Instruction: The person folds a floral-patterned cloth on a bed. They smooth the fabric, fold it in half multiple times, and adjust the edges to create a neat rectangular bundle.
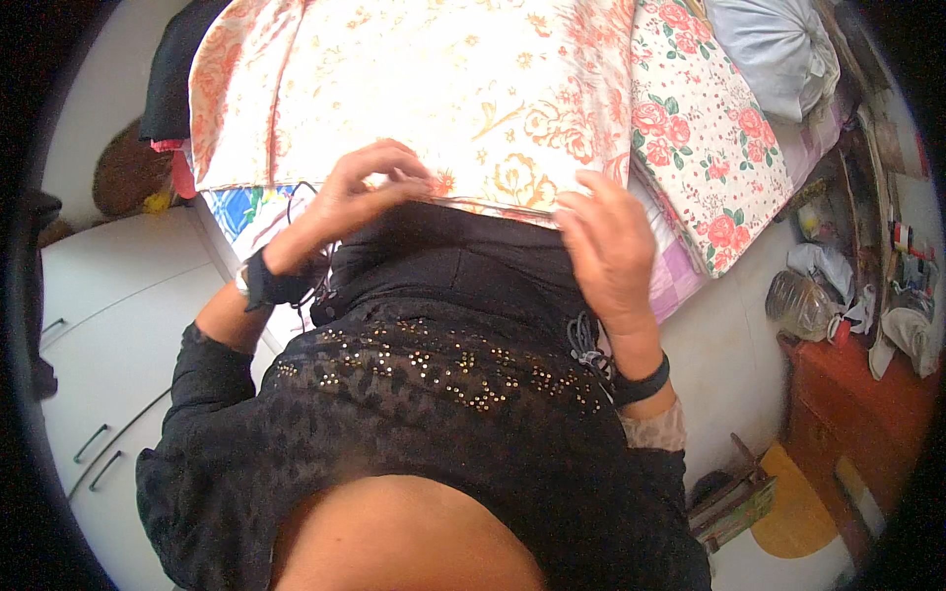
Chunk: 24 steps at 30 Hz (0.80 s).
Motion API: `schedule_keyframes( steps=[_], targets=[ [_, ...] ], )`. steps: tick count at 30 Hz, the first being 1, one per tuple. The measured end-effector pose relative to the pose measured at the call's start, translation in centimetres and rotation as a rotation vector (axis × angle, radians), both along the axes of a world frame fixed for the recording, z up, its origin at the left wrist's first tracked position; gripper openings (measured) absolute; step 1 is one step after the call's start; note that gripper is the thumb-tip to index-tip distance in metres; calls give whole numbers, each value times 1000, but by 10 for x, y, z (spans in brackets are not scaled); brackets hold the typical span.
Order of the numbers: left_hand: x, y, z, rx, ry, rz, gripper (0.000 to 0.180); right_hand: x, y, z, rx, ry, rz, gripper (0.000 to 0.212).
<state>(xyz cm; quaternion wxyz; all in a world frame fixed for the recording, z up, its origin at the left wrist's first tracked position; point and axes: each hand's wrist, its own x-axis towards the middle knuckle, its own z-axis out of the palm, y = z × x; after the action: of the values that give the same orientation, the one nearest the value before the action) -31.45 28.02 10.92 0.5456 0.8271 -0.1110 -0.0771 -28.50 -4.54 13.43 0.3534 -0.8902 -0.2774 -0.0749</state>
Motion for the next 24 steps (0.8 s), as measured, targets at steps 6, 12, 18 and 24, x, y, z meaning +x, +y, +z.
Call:
schedule_keyframes(
  steps=[6,12,18,24],
  targets=[
    [5,-39,-14,78,-129,-34,18,11,42,-6,-170,-208,204,20],
    [7,-39,-25,120,-167,12,13,14,39,-13,-191,-165,192,21],
    [7,-36,-24,-48,-13,76,14,17,43,-10,-228,-196,204,20],
    [12,-44,-19,61,-226,11,23,30,42,-6,-131,-21,203,16]
  ],
)
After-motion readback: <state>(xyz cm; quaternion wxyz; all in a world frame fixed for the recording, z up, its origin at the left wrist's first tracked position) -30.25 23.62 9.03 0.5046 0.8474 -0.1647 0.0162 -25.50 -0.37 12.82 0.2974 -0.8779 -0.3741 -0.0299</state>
